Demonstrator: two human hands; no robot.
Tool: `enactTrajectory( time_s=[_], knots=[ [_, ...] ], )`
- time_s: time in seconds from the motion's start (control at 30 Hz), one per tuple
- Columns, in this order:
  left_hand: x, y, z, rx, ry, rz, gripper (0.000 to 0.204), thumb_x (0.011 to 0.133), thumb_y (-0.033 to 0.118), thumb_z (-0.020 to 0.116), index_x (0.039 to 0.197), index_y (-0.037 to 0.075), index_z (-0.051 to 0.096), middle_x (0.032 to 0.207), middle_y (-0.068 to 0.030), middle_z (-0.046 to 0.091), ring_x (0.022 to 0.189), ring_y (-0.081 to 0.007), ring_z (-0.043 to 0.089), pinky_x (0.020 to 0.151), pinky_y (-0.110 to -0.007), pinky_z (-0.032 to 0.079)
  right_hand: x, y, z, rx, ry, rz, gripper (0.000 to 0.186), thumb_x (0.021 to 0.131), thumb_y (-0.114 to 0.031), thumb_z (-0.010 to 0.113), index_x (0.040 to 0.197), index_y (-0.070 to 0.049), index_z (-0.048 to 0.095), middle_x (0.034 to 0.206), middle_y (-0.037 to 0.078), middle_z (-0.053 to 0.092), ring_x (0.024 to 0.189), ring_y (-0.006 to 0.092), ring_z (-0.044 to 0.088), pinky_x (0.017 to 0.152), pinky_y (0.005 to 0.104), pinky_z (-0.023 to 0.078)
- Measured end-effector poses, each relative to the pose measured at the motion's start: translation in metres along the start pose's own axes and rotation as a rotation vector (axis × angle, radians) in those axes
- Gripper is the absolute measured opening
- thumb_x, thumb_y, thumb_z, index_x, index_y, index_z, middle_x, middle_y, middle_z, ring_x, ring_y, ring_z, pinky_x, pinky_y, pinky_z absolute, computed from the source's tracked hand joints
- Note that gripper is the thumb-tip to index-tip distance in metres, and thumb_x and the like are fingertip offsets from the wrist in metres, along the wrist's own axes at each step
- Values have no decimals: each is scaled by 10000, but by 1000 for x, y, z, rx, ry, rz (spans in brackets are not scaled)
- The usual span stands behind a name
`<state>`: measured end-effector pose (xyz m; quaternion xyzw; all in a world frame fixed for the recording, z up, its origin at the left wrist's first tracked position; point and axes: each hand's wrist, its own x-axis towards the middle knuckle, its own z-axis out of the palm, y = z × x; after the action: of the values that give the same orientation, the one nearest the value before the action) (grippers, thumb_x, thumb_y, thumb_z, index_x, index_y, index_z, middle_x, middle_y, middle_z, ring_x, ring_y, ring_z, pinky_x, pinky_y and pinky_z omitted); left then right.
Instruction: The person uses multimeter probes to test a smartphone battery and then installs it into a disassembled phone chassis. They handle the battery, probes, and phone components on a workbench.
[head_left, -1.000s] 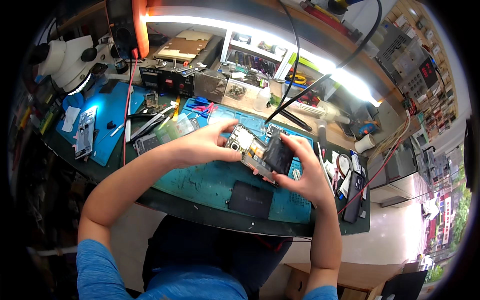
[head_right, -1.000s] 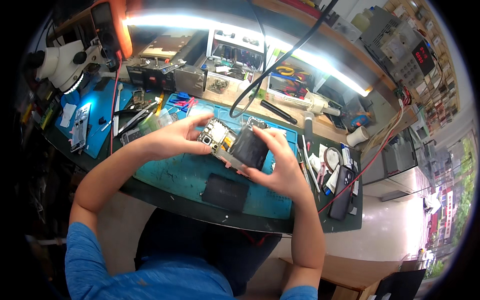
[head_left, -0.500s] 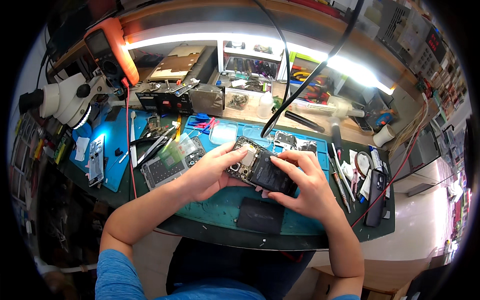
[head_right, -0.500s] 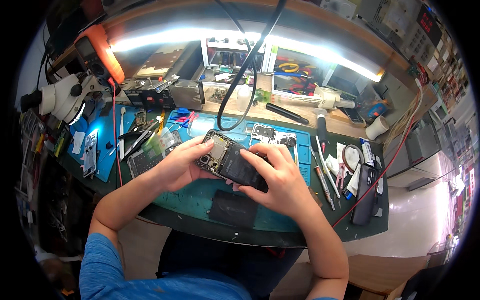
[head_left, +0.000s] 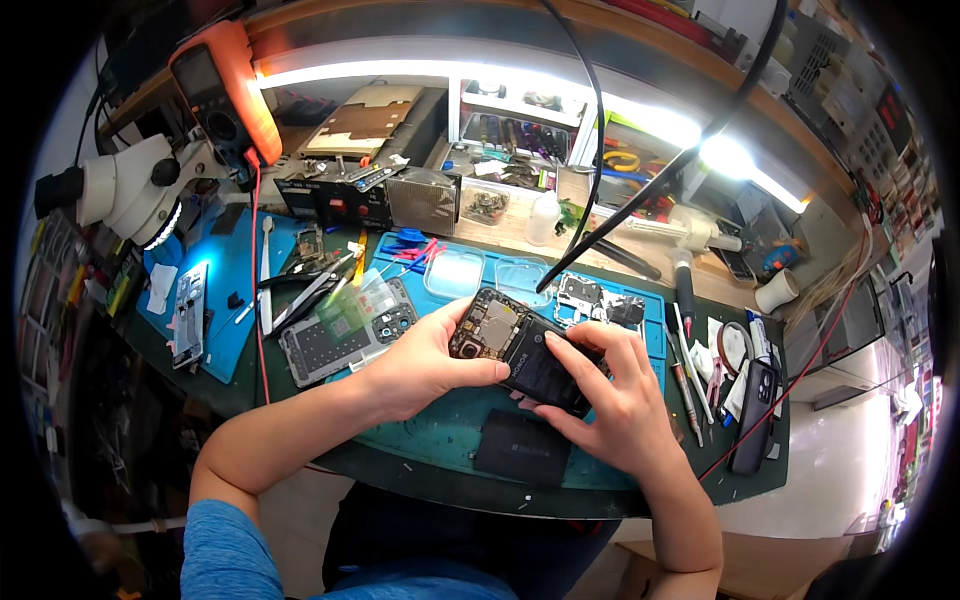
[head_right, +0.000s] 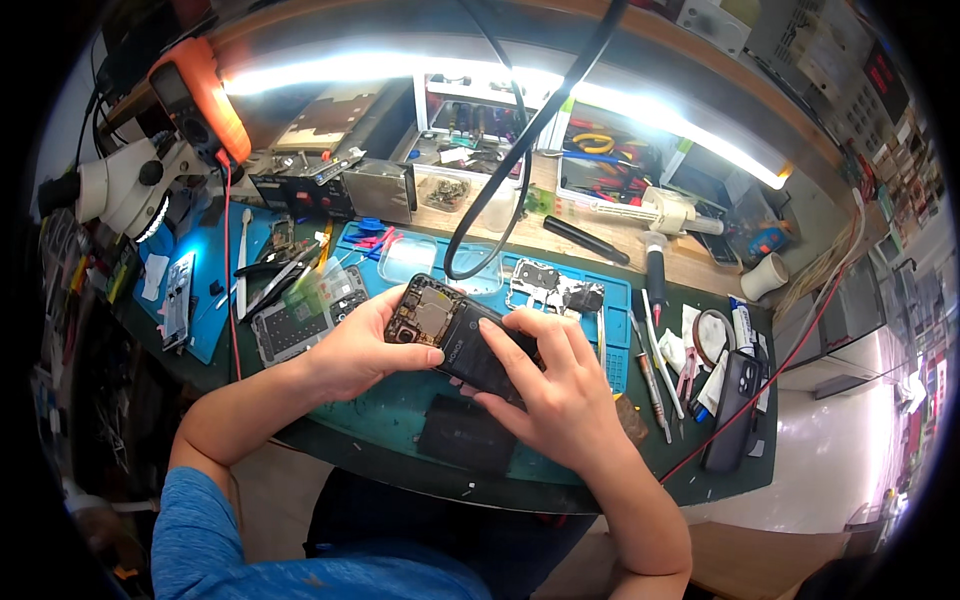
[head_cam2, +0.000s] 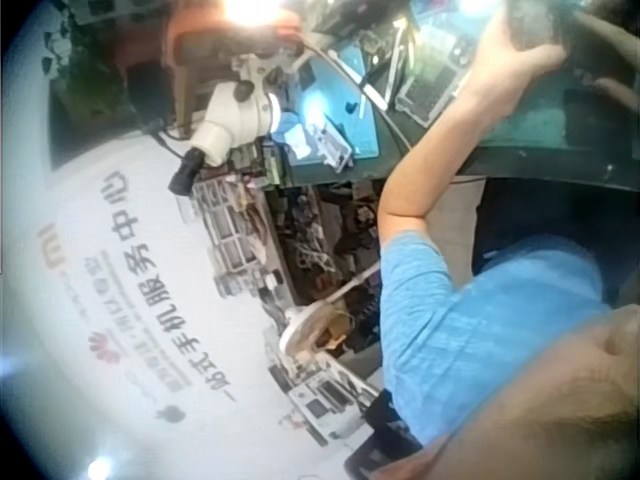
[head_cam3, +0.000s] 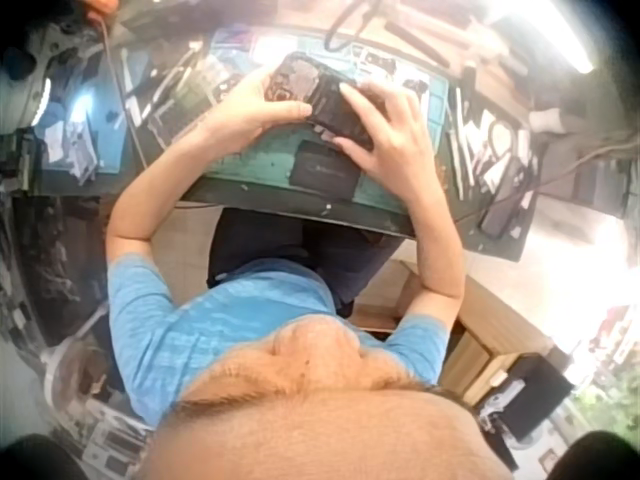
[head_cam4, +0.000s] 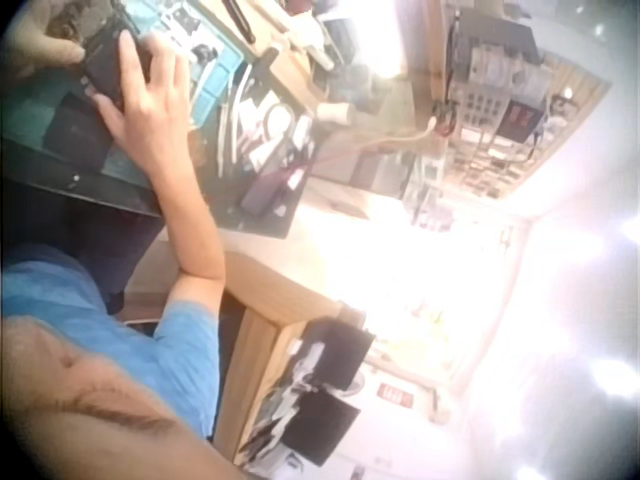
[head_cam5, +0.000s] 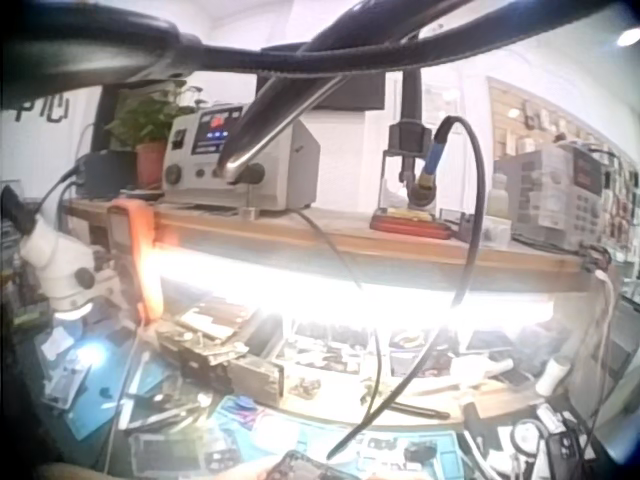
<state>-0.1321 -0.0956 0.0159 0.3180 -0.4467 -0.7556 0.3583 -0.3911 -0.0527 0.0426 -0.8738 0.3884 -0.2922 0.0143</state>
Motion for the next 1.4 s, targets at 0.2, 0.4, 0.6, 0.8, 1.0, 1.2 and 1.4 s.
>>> enactTrajectory(
  time_s=[0.2, 0.4, 0.6, 0.8, 1.0, 1.2, 1.4],
  knots=[
    [-2, 3, 1, 18, 10, -15, 543, 981, 63, 752, 1465, 20, 510, 1338, -94, 659, 1212, -174, 669, 1043, -380, 581, 1, -1, 1, -13, -3, -8, 704, 729, -204, 912, 1376, -56, 677, 1310, 125, 591, 1146, 323, 602, 976, 435, 527],
    [-3, 6, 6, -118, 24, -71, 441, 1127, 397, 563, 1416, 64, 556, 1287, -47, 671, 1175, -133, 669, 1023, -382, 579, -2, 1, 4, -19, -1, 11, 714, 734, -215, 911, 1392, -67, 675, 1328, 120, 590, 1150, 325, 595, 982, 433, 521],
    [1, 6, 4, -151, 9, -79, 492, 1130, 456, 530, 1416, 56, 543, 1281, -49, 672, 1169, -128, 672, 1022, -384, 581, 0, -1, 4, -49, -20, 17, 707, 749, -228, 903, 1398, -67, 675, 1333, 118, 588, 1152, 335, 587, 984, 442, 517],
    [-1, 5, 4, -64, -5, -23, 540, 1006, 209, 759, 1455, 36, 513, 1302, -61, 666, 1191, -130, 650, 1046, -346, 546, 0, -1, 4, -45, -21, 21, 705, 748, -221, 902, 1394, -51, 676, 1334, 130, 586, 1157, 340, 585, 1003, 444, 515],
    [-1, 7, 2, 141, -47, 36, 710, 879, 12, 820, 1492, 2, 460, 1340, -87, 658, 1233, -140, 626, 1071, -329, 520, 0, -2, 3, -45, -19, 24, 706, 752, -210, 900, 1399, -47, 670, 1332, 132, 587, 1168, 340, 583, 1014, 450, 511],
    [0, 9, -5, 192, -25, 7, 817, 878, -25, 789, 1584, 26, 382, 1442, -102, 594, 1299, -167, 602, 1117, -351, 499, 0, 1, 1, -120, -22, 3, 737, 749, -235, 907, 1416, -48, 654, 1321, 128, 589, 1144, 336, 579, 976, 449, 504],
    [0, -2, 2, -3, -254, 106, 742, 935, 79, 812, 1564, 36, 420, 1489, -89, 571, 1379, -199, 552, 1179, -417, 459, -3, -8, 17, -6, 180, 75, 781, 733, -258, 938, 1410, -2, 644, 1279, 149, 592, 1086, 313, 586, 915, 435, 513]
  ],
)
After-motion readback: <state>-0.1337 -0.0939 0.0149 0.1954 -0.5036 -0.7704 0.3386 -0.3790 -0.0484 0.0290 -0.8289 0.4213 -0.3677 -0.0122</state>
